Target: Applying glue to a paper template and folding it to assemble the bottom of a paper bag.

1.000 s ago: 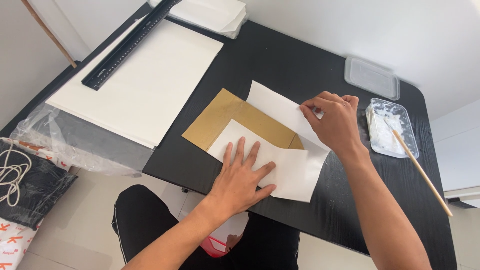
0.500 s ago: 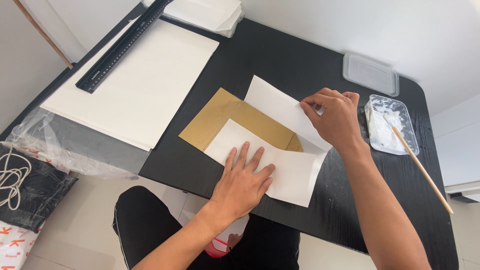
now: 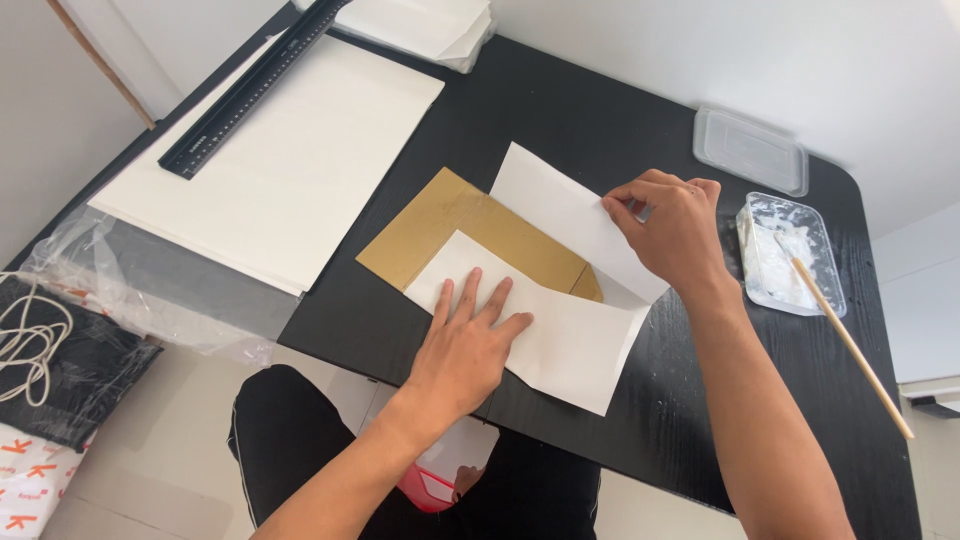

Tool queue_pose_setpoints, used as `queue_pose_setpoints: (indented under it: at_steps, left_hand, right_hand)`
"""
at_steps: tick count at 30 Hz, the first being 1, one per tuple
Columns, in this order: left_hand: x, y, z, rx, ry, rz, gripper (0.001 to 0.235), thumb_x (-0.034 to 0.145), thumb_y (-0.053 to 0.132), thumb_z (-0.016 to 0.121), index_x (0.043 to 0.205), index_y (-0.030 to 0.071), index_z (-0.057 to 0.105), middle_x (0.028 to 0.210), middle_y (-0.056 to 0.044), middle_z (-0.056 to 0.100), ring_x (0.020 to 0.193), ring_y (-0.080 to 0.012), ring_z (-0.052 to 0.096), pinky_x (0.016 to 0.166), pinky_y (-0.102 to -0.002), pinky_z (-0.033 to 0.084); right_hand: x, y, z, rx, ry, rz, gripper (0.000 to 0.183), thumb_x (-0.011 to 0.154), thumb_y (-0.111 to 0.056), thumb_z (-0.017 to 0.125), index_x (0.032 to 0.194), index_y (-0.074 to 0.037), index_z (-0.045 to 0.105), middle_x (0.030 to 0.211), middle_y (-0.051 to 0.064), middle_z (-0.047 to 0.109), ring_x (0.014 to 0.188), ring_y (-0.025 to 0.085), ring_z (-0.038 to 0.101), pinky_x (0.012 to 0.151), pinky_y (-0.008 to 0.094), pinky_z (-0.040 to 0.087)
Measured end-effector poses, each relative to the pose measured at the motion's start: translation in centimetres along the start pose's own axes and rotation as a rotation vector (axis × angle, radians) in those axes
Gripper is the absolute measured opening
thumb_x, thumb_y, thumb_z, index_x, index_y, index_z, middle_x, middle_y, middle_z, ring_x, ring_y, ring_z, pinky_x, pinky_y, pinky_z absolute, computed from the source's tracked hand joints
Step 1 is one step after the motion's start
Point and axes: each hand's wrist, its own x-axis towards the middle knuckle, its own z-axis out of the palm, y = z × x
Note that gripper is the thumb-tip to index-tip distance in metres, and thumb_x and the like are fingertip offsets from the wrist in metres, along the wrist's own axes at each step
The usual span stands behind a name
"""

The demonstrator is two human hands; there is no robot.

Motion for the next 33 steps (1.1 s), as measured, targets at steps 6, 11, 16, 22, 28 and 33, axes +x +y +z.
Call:
queue_pose_setpoints:
  at_steps: [6,11,16,22,28,33]
  left_hand:
    - [0.1,-0.1,2.9,-0.025,0.153,0.129,0.039,0.101,0.000,0.040,0.126,0.004,0.070,0.136,-0.020,0.066,0.134,-0.0402,0.056,0.115,-0.056,0.040]
    - [0.3,0.2,4.7,-0.015,0.233,0.161,0.032,0.103,0.003,0.044,0.117,0.005,0.072,0.125,-0.015,0.071,0.129,-0.0330,0.061,0.111,-0.049,0.048]
    - [-0.2,1.4,4.4,0.018,0.292,0.177,0.027,0.100,0.016,0.054,0.118,0.011,0.074,0.127,-0.016,0.070,0.130,-0.0402,0.058,0.110,-0.060,0.046]
    - [-0.5,1.8,4.2,-0.049,0.103,0.141,0.050,0.097,0.049,0.055,0.133,0.017,0.066,0.145,-0.016,0.059,0.142,-0.0453,0.043,0.120,-0.064,0.029]
    - [-0.4,2.4,6.4,0.110,0.170,0.180,0.086,0.083,0.083,0.047,0.147,0.027,0.050,0.163,-0.021,0.030,0.149,-0.0547,0.018,0.120,-0.067,0.009]
    - [-0.3,1.5,3.6,-0.183,0.168,0.216,0.071,0.090,0.067,0.054,0.134,0.013,0.066,0.146,-0.018,0.059,0.138,-0.0467,0.048,0.113,-0.067,0.035]
  right_hand:
    - [0.5,0.6,0.9,0.026,-0.004,0.010,0.008,0.100,-0.020,0.076,0.102,-0.014,0.081,0.088,-0.001,0.076,0.083,0.013,0.069,0.097,0.037,0.033]
    - [0.6,1.1,0.7,0.028,-0.003,-0.009,0.007,0.100,-0.018,0.076,0.102,-0.014,0.081,0.088,-0.001,0.076,0.083,0.013,0.069,0.096,0.036,0.033]
    - [0.6,1.3,0.4,0.038,0.001,-0.021,0.008,0.100,-0.019,0.077,0.102,-0.013,0.081,0.088,0.000,0.076,0.081,0.014,0.069,0.094,0.037,0.033]
    - [0.7,1.5,0.5,0.046,-0.007,-0.043,0.010,0.099,-0.020,0.077,0.103,-0.012,0.081,0.088,0.002,0.077,0.081,0.015,0.070,0.093,0.038,0.032]
    - [0.7,2.2,1.3,0.069,-0.020,-0.079,0.017,0.103,-0.023,0.069,0.088,-0.023,0.078,0.093,-0.011,0.069,0.073,0.008,0.060,0.101,0.044,0.024]
    - [0.2,0.1,0.3,0.043,0.002,-0.089,0.009,0.100,-0.022,0.077,0.099,-0.014,0.081,0.087,0.000,0.076,0.079,0.014,0.068,0.093,0.036,0.031]
